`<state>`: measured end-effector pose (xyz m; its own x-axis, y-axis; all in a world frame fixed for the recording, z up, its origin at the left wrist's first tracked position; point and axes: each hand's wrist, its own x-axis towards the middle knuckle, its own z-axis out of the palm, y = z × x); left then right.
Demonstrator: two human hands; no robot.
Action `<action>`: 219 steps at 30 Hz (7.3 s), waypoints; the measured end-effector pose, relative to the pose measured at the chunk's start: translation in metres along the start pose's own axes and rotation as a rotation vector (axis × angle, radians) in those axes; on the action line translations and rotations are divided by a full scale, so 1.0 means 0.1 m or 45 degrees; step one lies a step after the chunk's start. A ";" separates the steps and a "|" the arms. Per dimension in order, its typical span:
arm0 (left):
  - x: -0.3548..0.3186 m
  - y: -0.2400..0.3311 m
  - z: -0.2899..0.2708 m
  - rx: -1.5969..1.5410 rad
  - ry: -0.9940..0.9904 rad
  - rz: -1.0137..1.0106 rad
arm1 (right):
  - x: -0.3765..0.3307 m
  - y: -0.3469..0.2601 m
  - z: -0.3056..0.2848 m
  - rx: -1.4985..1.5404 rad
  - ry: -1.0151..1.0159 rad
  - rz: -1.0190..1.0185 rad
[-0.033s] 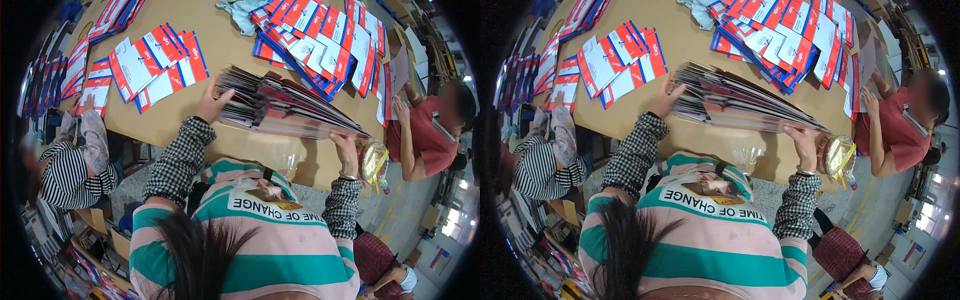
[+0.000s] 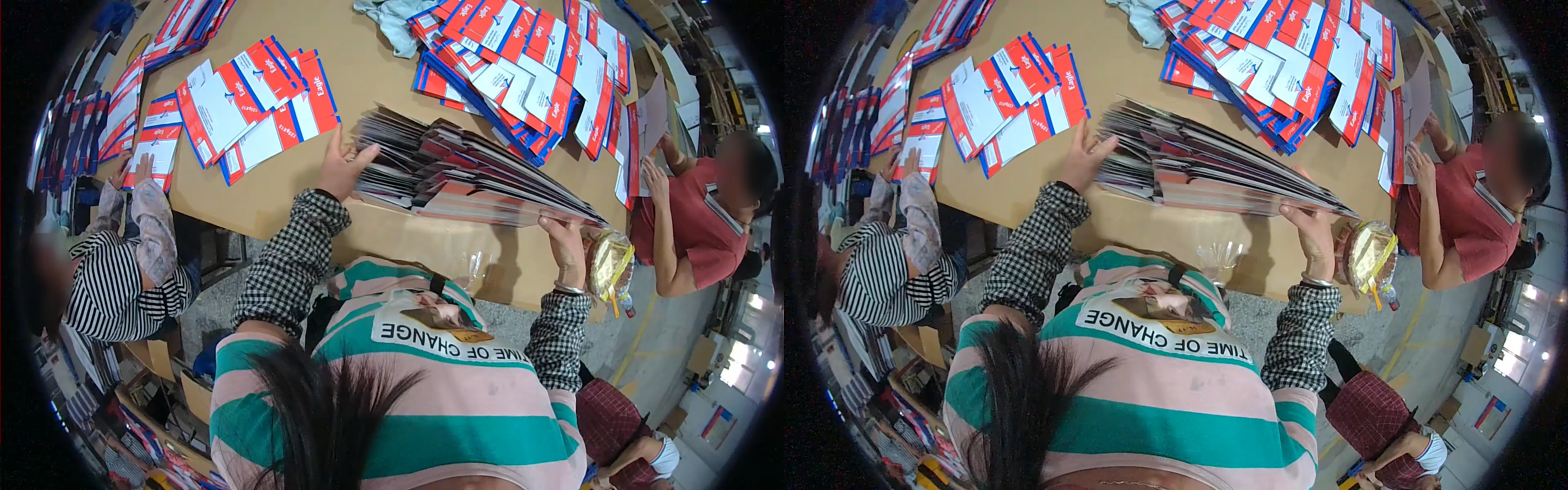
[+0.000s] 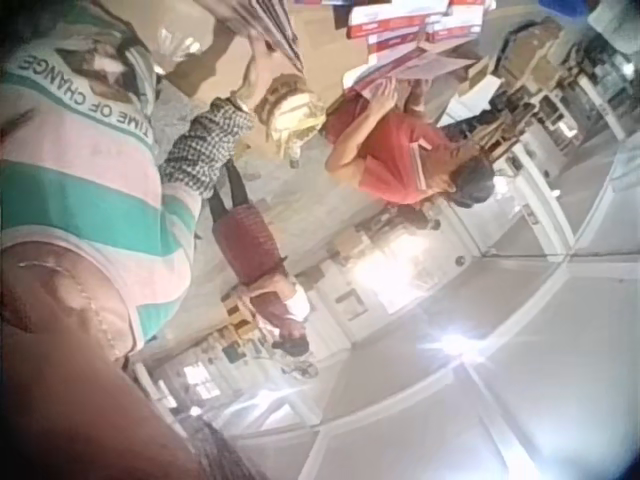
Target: The person applies adhesive to the edges of flat cardboard sheets using a brush, folds them into box shapes, and stacks the finished units. They handle stacks of printed cardboard sheets and a container of adhesive, working at a table with other workers.
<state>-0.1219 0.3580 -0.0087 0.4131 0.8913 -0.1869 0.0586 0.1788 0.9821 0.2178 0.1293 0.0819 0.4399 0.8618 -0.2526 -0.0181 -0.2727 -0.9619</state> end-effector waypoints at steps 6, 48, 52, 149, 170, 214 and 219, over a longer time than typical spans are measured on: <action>-0.08 -0.13 -0.17 0.006 0.051 -0.222 | 0.10 -0.11 0.05 0.049 0.067 0.078; -0.06 0.28 0.00 0.549 -0.038 -0.398 | 0.13 -0.05 0.07 0.151 0.107 0.205; -0.01 0.23 -0.05 0.372 -0.235 -0.280 | 0.15 -0.12 0.13 0.144 0.081 0.196; -0.81 1.13 0.33 0.041 -0.685 -0.010 | -0.85 -0.31 0.24 0.084 -0.214 -0.131; -0.62 1.28 0.71 -0.612 0.063 -0.187 | -1.22 -0.58 0.47 -0.120 -0.031 -0.150; -1.08 0.93 0.17 0.033 -0.626 0.133 | -0.89 -0.56 0.50 -0.286 -0.453 -0.293; -0.99 0.83 0.12 0.147 -0.611 0.188 | -0.86 -0.49 0.53 -0.126 -0.342 -0.276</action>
<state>-0.1468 0.2796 0.0912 0.7937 0.6068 -0.0420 0.0572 -0.0059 0.9983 0.1333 0.0916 0.1455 0.1716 0.9823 -0.0750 0.1426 -0.1001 -0.9847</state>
